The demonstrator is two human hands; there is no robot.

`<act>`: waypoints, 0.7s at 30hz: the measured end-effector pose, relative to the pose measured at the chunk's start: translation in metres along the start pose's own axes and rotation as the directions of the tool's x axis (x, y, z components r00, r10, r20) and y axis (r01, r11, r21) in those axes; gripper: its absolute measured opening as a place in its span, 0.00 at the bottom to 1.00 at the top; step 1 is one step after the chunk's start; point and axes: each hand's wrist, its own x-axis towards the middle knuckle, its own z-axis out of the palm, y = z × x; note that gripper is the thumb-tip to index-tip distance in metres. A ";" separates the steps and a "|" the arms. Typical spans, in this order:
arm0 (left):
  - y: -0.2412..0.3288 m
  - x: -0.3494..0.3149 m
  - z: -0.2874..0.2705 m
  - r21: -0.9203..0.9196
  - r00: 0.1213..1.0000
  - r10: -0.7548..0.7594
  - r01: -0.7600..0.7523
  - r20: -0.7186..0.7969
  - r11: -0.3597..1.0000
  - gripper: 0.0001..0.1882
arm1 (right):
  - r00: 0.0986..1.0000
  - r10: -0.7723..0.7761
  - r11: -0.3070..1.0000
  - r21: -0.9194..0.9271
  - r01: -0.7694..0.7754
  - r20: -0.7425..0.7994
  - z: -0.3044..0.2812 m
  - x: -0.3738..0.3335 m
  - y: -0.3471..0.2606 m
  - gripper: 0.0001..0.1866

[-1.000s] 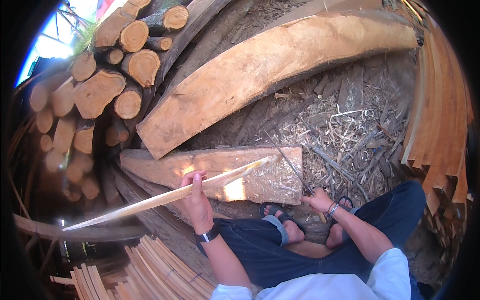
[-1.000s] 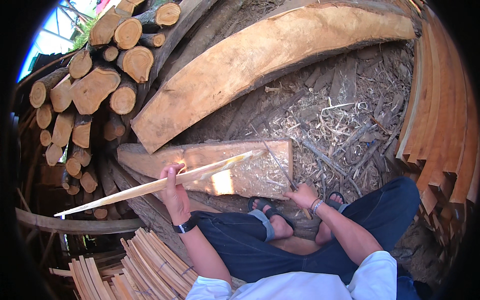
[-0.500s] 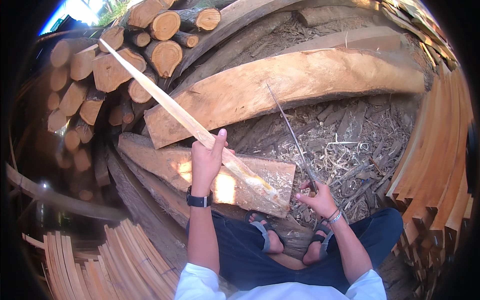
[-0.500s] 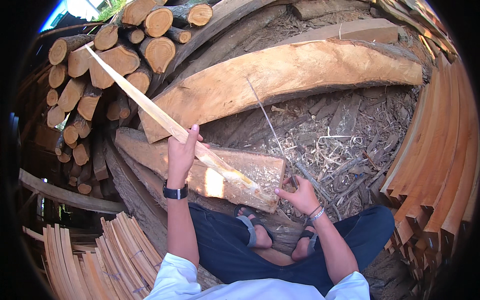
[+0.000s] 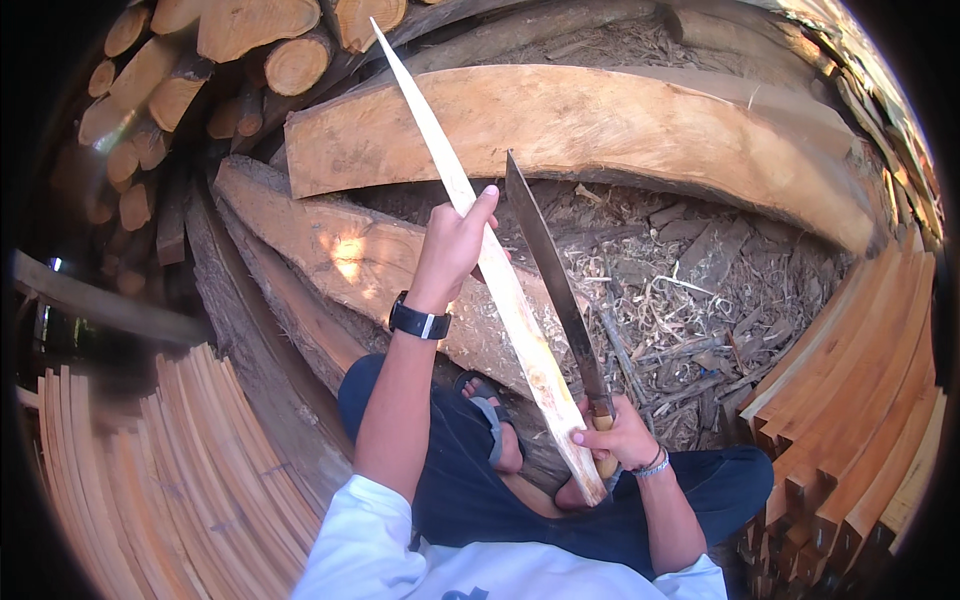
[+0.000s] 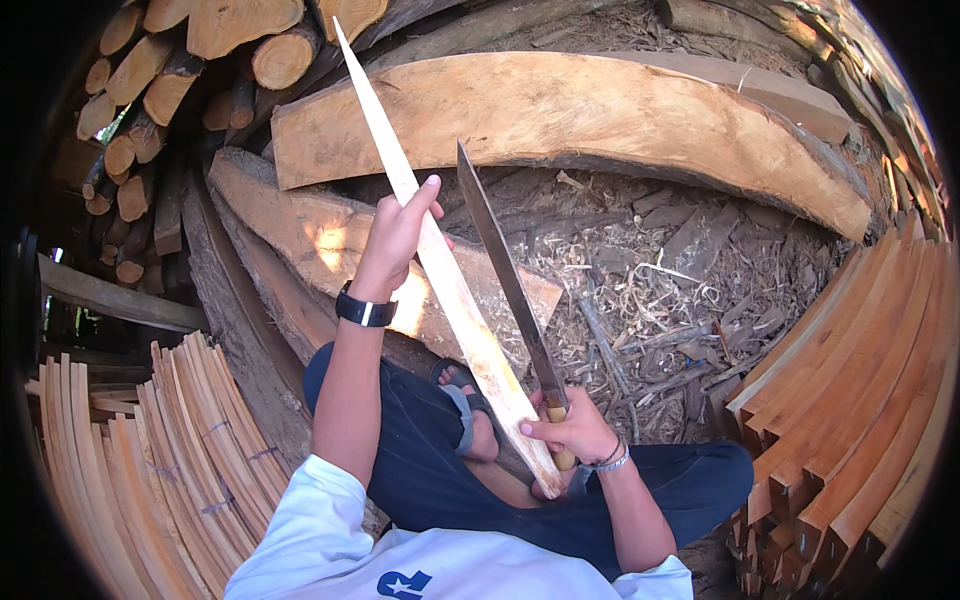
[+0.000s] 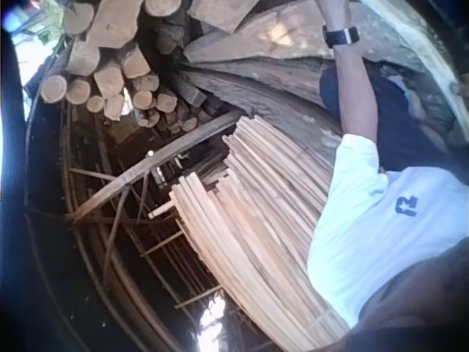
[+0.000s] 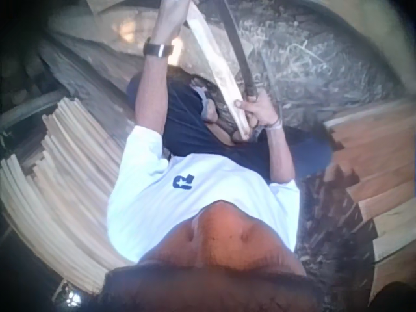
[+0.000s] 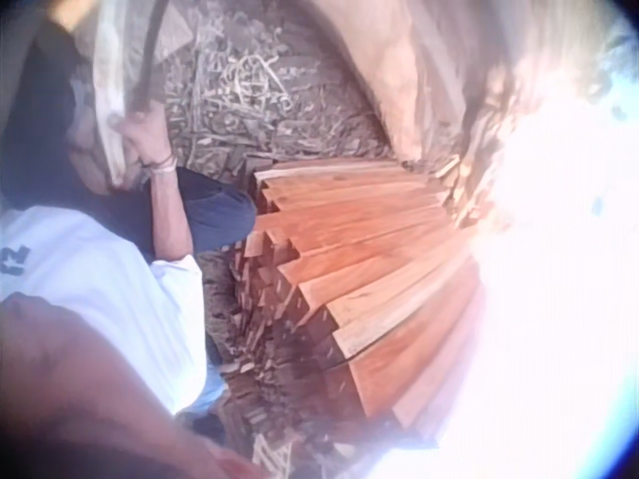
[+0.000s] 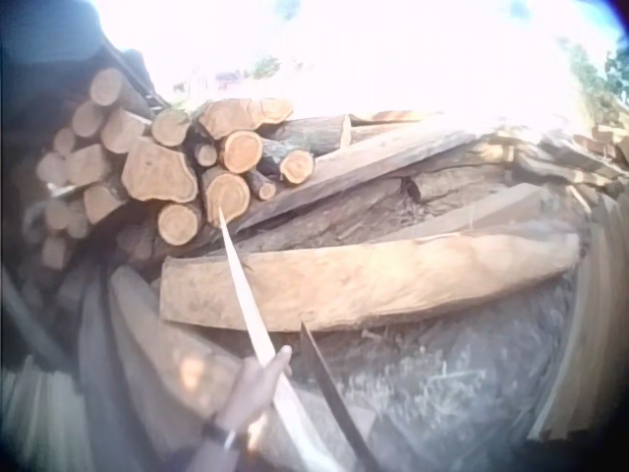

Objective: The person shaves and shapes a thin piece of wood with a knife while sitting on a pile of logs.

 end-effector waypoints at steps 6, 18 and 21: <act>-0.021 0.009 -0.005 -0.020 0.999 -0.013 0.012 -0.042 1.000 0.23 | 0.997 -0.019 0.999 0.033 0.016 0.072 0.011 -0.008 -0.009 0.15; -0.022 -0.017 0.015 -0.416 0.952 -0.115 0.230 0.284 0.880 0.19 | 0.991 -0.133 0.951 0.284 0.120 0.025 0.003 -0.016 -0.013 0.15; -0.022 -0.033 0.029 -0.491 0.907 -0.112 0.320 0.407 0.810 0.18 | 0.990 -0.142 0.916 0.382 0.123 0.022 0.001 -0.020 -0.014 0.15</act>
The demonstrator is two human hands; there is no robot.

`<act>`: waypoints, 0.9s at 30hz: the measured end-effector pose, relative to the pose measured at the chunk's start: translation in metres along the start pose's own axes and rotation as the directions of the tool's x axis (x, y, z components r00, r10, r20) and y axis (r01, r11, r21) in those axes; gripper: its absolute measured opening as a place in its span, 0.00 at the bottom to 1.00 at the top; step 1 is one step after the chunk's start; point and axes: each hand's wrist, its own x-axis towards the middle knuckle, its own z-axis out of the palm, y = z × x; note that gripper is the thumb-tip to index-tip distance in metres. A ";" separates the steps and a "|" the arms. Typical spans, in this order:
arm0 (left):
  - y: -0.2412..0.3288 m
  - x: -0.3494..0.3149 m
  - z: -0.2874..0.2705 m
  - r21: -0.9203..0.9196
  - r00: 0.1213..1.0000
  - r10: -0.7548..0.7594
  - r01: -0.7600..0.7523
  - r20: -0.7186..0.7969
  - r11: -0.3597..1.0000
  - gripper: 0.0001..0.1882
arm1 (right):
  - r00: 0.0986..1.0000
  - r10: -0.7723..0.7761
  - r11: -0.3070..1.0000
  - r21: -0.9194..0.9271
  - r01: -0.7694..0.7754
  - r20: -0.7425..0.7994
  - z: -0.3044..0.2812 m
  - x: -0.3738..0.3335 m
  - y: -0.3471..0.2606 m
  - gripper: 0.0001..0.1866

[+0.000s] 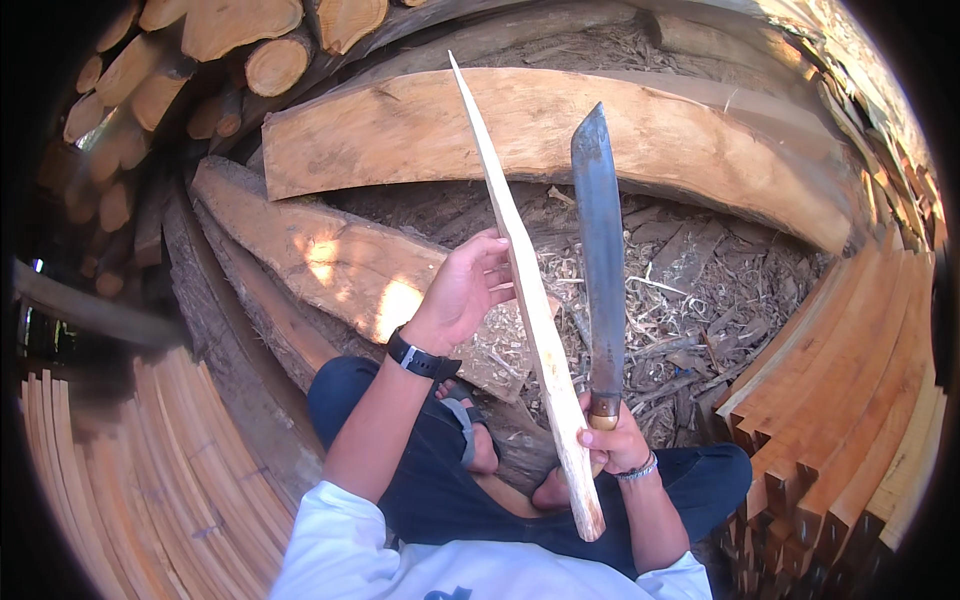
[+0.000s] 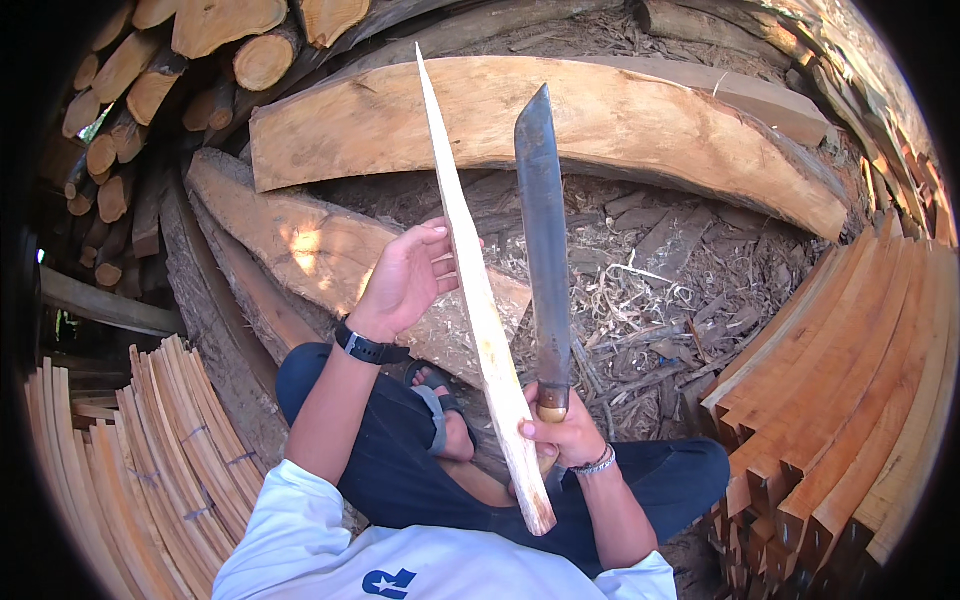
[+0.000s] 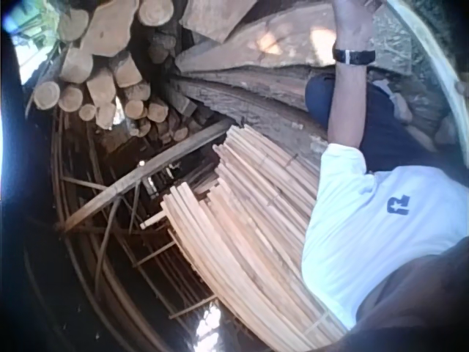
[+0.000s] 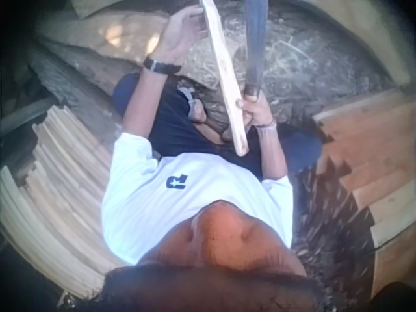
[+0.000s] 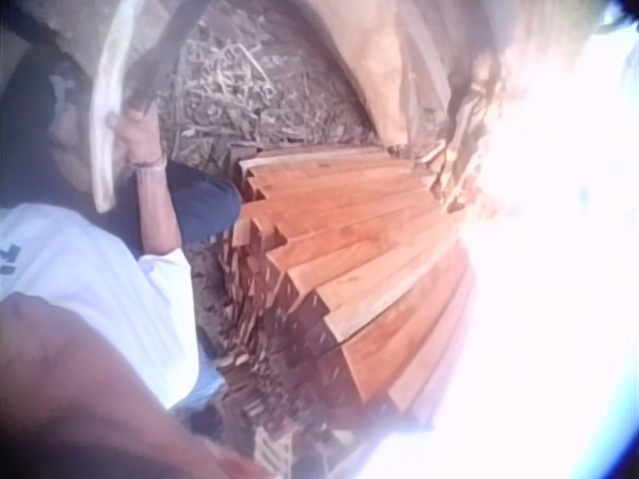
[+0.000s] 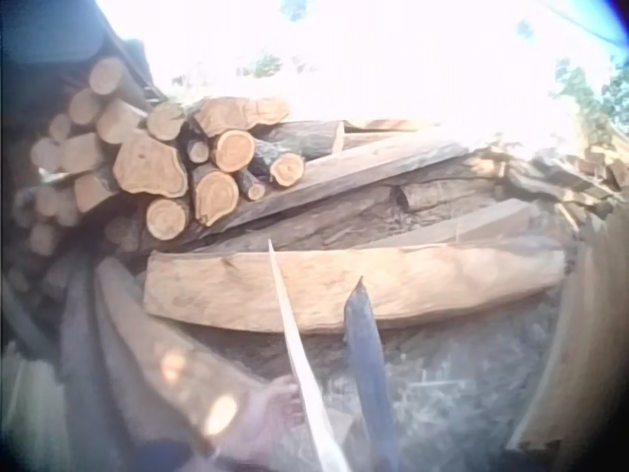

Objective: The person shaves and shapes a thin piece of wood with a knife while sitting on a pile of logs.

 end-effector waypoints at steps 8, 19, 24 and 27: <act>-0.006 -0.016 0.016 -0.009 0.949 0.010 -0.008 0.315 1.000 0.47 | 0.997 0.015 0.986 0.164 -0.026 0.072 -0.013 -0.001 0.008 0.21; -0.008 -0.016 0.022 0.001 0.953 0.071 -0.075 0.294 0.997 0.50 | 0.992 0.032 0.967 0.247 -0.061 0.121 -0.027 0.002 0.017 0.22; -0.011 -0.014 0.022 0.039 0.959 0.108 -0.123 0.261 0.992 0.50 | 0.991 0.037 0.962 0.262 -0.070 0.129 -0.029 0.003 0.019 0.21; -0.012 -0.013 0.023 0.068 0.963 0.120 -0.140 0.241 0.988 0.50 | 0.993 0.043 0.961 0.269 -0.071 0.108 -0.028 0.002 0.019 0.20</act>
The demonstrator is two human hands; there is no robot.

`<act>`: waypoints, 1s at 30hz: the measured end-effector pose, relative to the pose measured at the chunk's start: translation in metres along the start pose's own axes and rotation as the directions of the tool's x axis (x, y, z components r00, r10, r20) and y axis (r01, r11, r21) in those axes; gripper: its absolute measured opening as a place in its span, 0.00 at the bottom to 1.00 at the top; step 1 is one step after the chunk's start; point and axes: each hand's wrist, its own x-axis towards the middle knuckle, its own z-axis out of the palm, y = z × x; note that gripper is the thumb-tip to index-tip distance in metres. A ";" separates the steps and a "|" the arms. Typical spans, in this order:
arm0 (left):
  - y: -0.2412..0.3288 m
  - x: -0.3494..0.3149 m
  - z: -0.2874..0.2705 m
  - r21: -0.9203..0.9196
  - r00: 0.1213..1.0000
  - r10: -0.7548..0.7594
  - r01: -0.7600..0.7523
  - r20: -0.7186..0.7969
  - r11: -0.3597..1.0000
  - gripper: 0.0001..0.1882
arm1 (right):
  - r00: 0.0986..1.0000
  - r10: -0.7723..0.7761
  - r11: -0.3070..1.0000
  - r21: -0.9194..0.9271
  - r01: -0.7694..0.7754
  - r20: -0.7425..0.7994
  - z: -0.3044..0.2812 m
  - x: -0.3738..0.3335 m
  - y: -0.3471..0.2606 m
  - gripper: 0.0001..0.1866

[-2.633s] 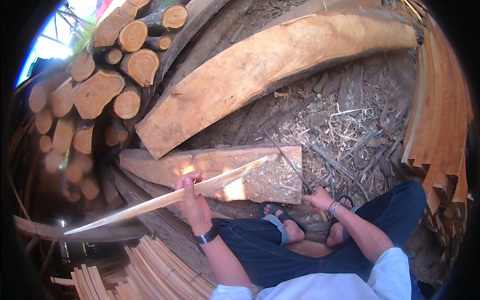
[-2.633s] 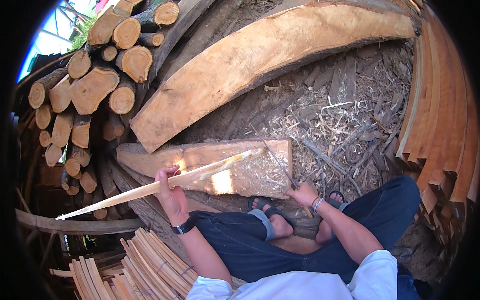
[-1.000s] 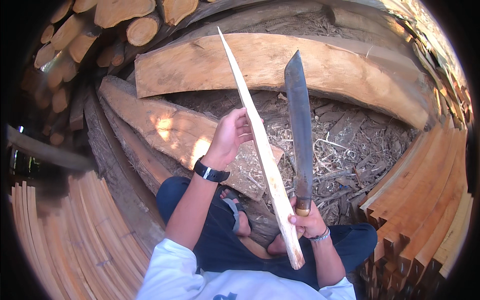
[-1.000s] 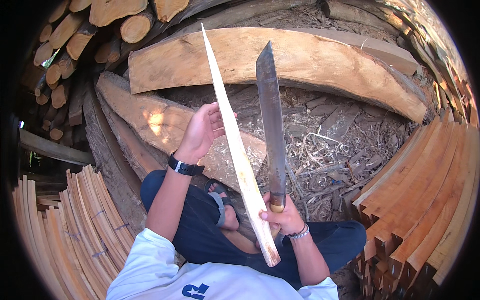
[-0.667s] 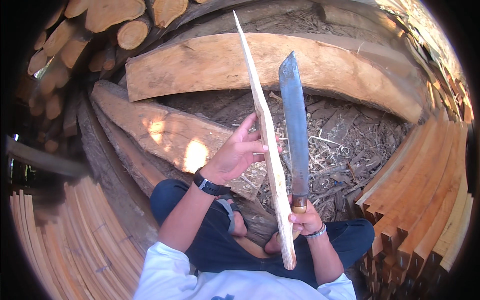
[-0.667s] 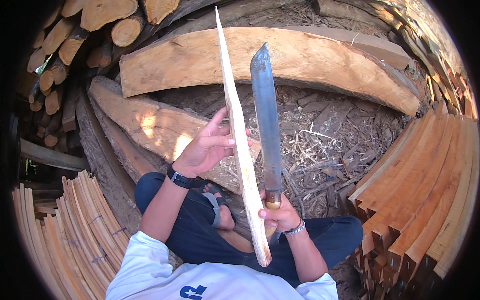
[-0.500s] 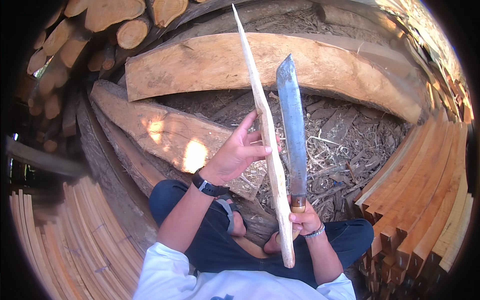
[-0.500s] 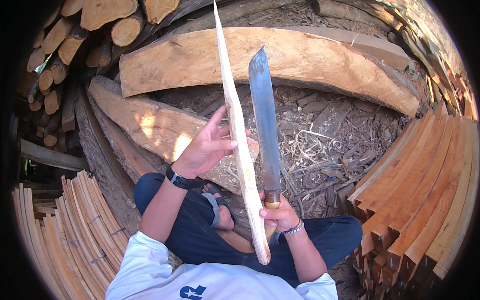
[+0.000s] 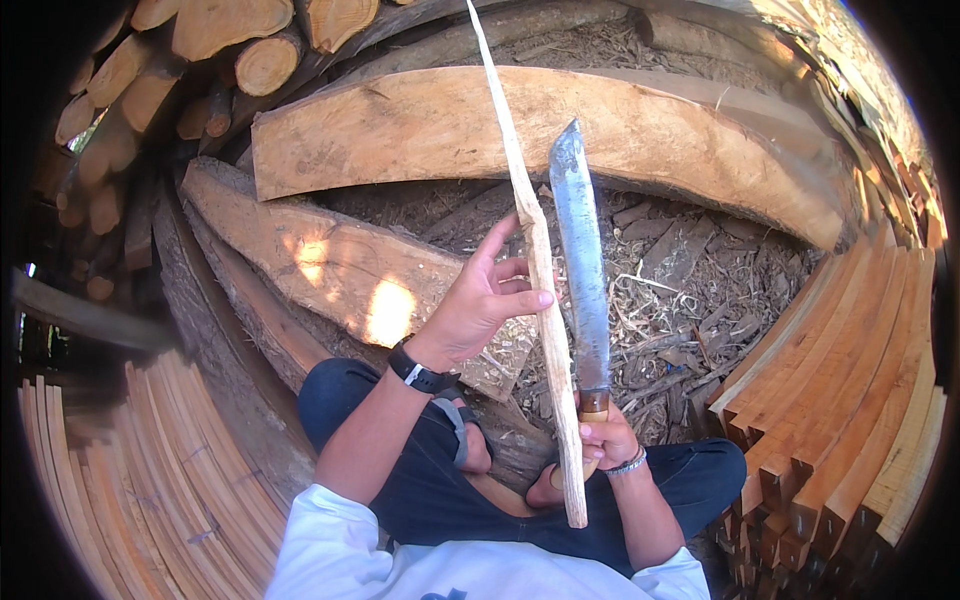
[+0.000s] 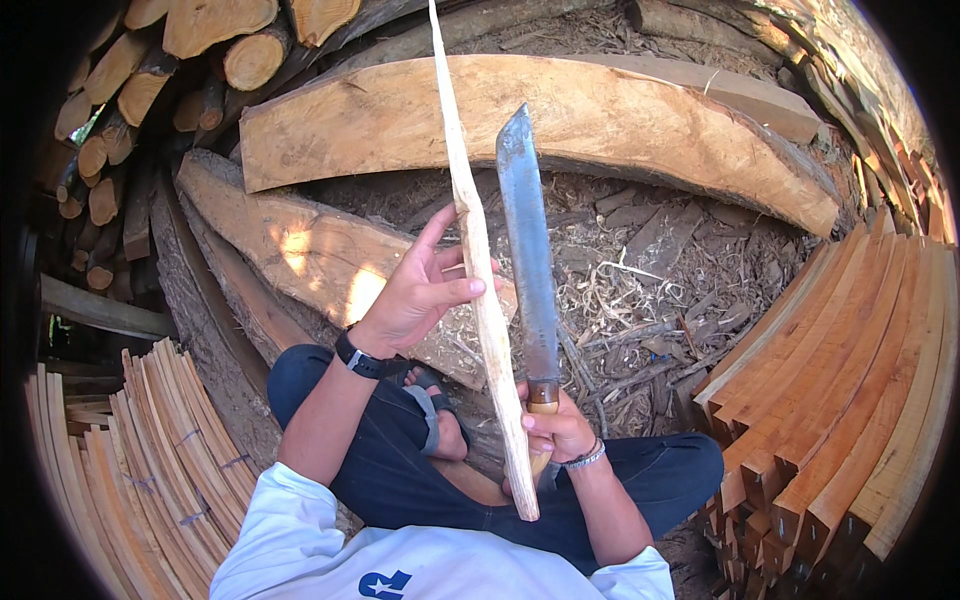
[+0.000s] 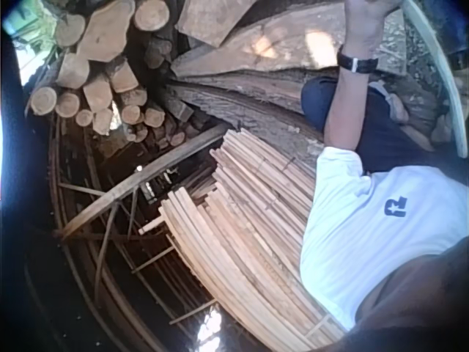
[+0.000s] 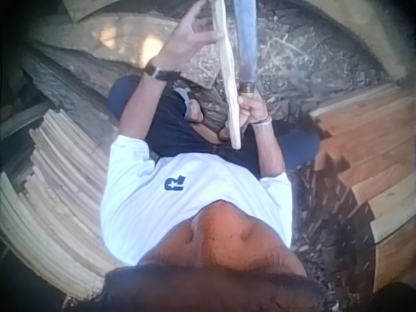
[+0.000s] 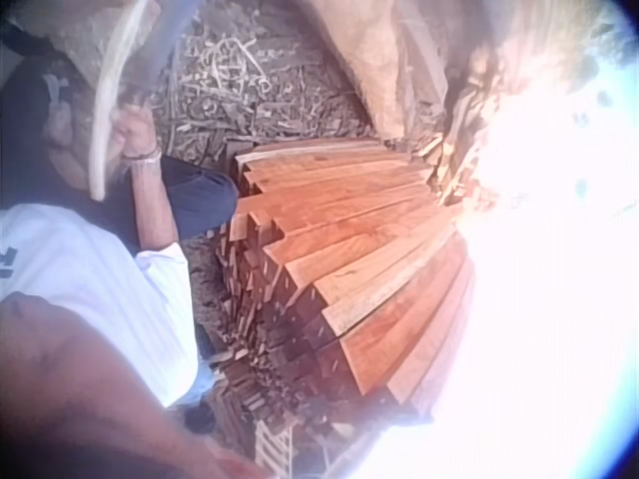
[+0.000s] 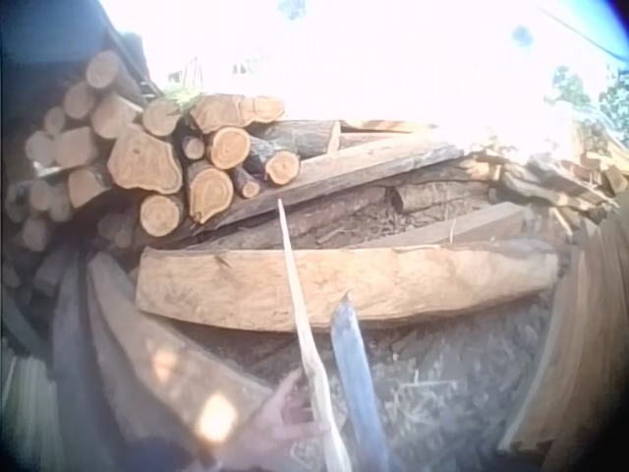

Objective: The person shaves and shapes a thin piece of wood with a knife while sitting on a pile of logs.

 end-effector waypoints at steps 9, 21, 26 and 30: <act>-0.001 0.001 0.001 0.043 0.999 0.029 -0.028 -0.030 0.999 0.50 | 0.999 0.028 0.999 0.024 -0.028 0.021 -0.006 0.002 0.002 0.22; 0.002 0.000 0.001 0.071 1.000 0.024 -0.024 0.012 0.997 0.42 | 1.000 0.001 0.999 -0.041 -0.002 -0.018 -0.002 0.002 0.001 0.21; 0.004 0.000 -0.001 0.081 0.999 0.030 -0.033 0.041 0.996 0.40 | 1.000 0.003 0.999 -0.038 -0.003 -0.013 0.000 0.003 -0.001 0.21; 0.006 -0.002 0.000 0.067 0.997 0.028 -0.033 0.072 0.997 0.41 | 1.000 -0.005 1.000 -0.025 0.005 -0.024 0.004 0.004 -0.002 0.21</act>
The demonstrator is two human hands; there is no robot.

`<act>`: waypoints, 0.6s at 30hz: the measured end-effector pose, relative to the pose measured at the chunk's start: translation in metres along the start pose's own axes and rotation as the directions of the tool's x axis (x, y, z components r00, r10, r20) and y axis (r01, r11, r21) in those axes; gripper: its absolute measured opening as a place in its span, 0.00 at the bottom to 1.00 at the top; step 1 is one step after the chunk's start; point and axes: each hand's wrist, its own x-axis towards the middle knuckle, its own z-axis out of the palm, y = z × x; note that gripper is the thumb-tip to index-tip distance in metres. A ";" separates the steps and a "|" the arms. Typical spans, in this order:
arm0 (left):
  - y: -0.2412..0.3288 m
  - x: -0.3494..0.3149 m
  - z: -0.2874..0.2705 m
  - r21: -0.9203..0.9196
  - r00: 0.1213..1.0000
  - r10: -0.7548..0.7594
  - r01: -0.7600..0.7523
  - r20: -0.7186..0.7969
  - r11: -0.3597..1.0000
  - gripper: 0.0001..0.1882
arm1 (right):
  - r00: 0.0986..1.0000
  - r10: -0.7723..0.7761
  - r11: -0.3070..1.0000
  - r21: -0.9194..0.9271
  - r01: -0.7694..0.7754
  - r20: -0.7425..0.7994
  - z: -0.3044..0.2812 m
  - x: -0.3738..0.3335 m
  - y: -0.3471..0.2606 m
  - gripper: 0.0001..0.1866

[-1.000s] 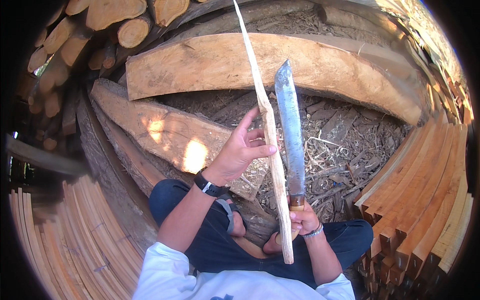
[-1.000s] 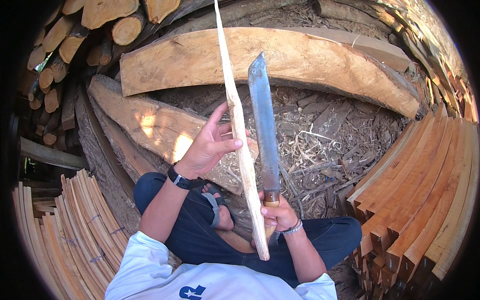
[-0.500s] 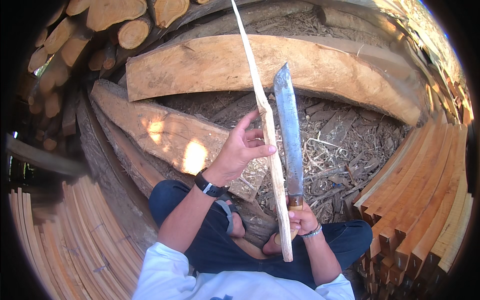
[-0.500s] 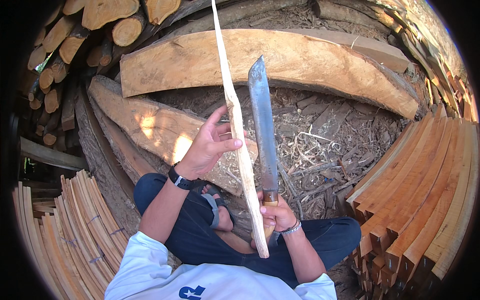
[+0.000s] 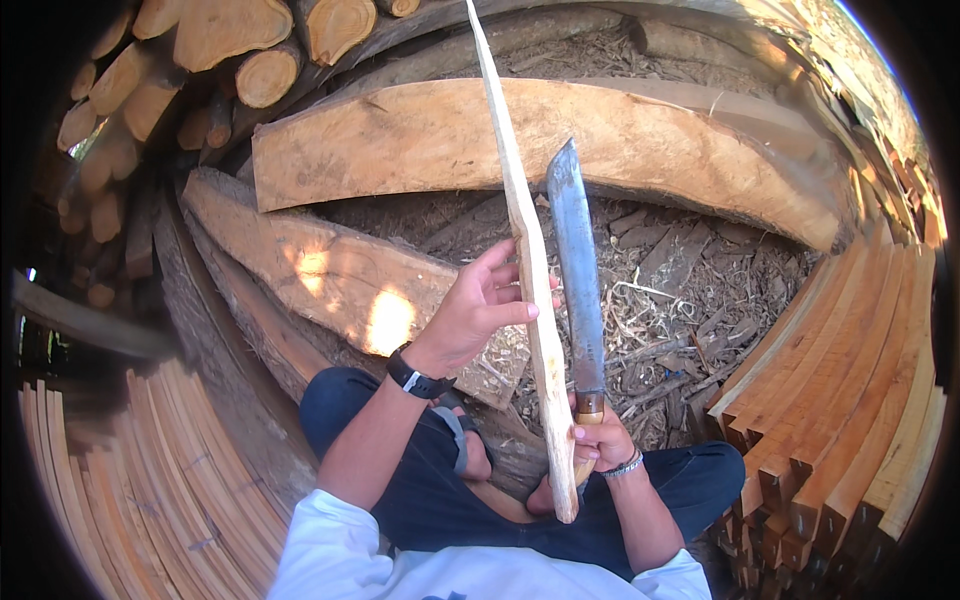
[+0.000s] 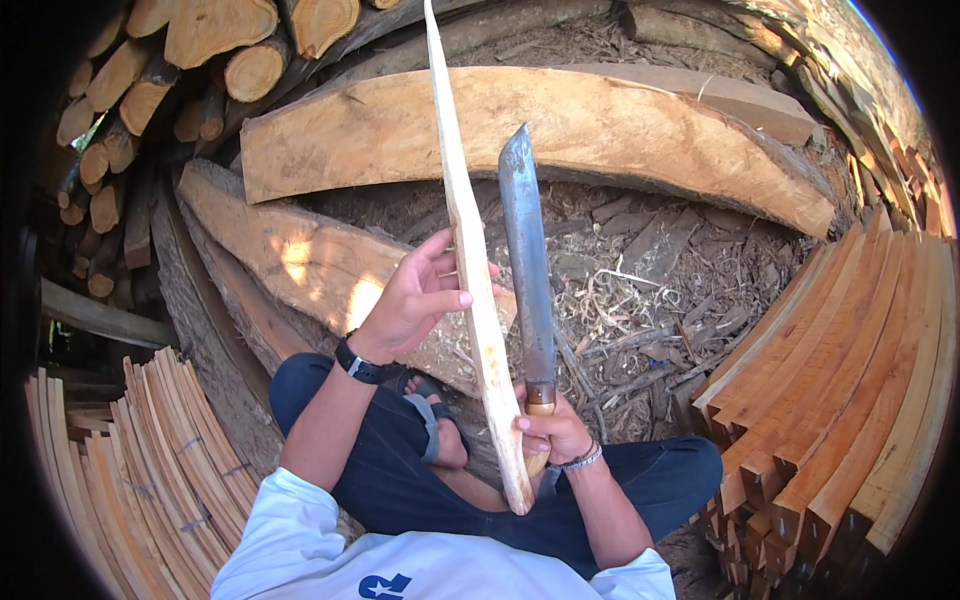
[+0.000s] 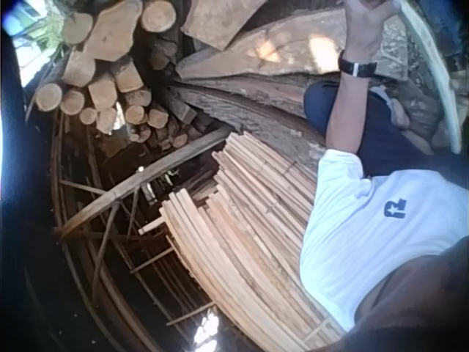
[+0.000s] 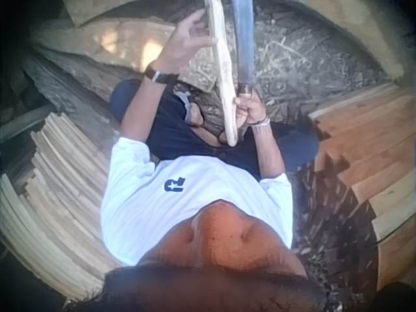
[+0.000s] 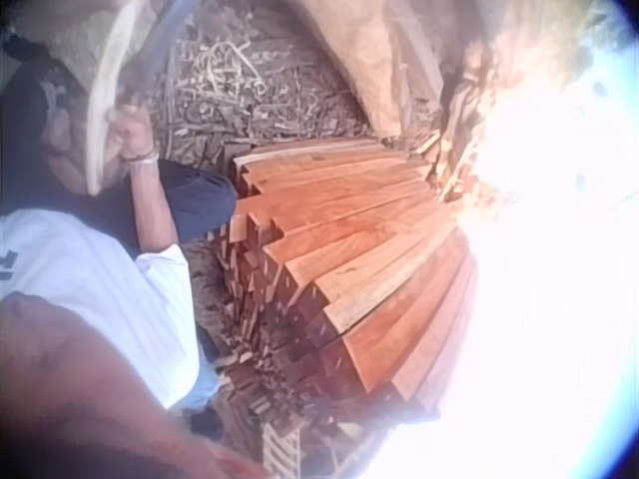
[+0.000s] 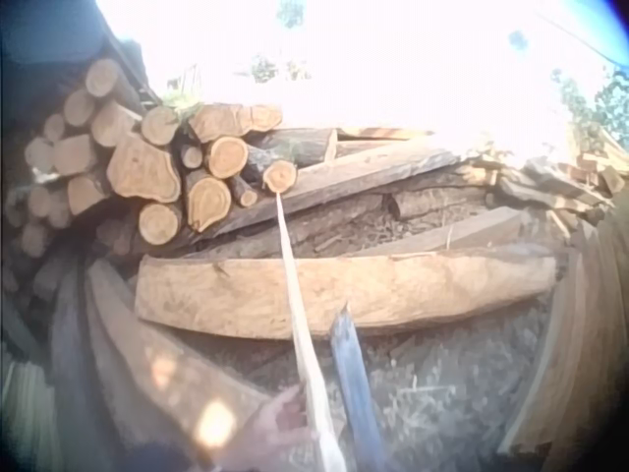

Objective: The person shaves and shapes a thin piece of wood with a knife while sitting on a pile of logs.

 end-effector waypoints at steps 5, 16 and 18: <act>-0.001 0.000 -0.001 -0.013 0.999 0.006 -0.006 0.049 1.000 0.42 | 1.000 0.012 1.000 -0.028 -0.013 -0.029 0.000 0.000 -0.001 0.20; -0.004 -0.007 0.011 0.331 0.990 -0.093 0.052 0.110 0.942 0.65 | 0.990 -0.104 0.981 -0.176 0.085 -0.100 0.021 0.000 -0.008 0.14; -0.007 -0.007 0.012 0.359 0.992 -0.082 0.043 0.095 0.932 0.66 | 0.985 -0.130 0.970 -0.222 0.103 -0.111 0.023 -0.001 -0.010 0.14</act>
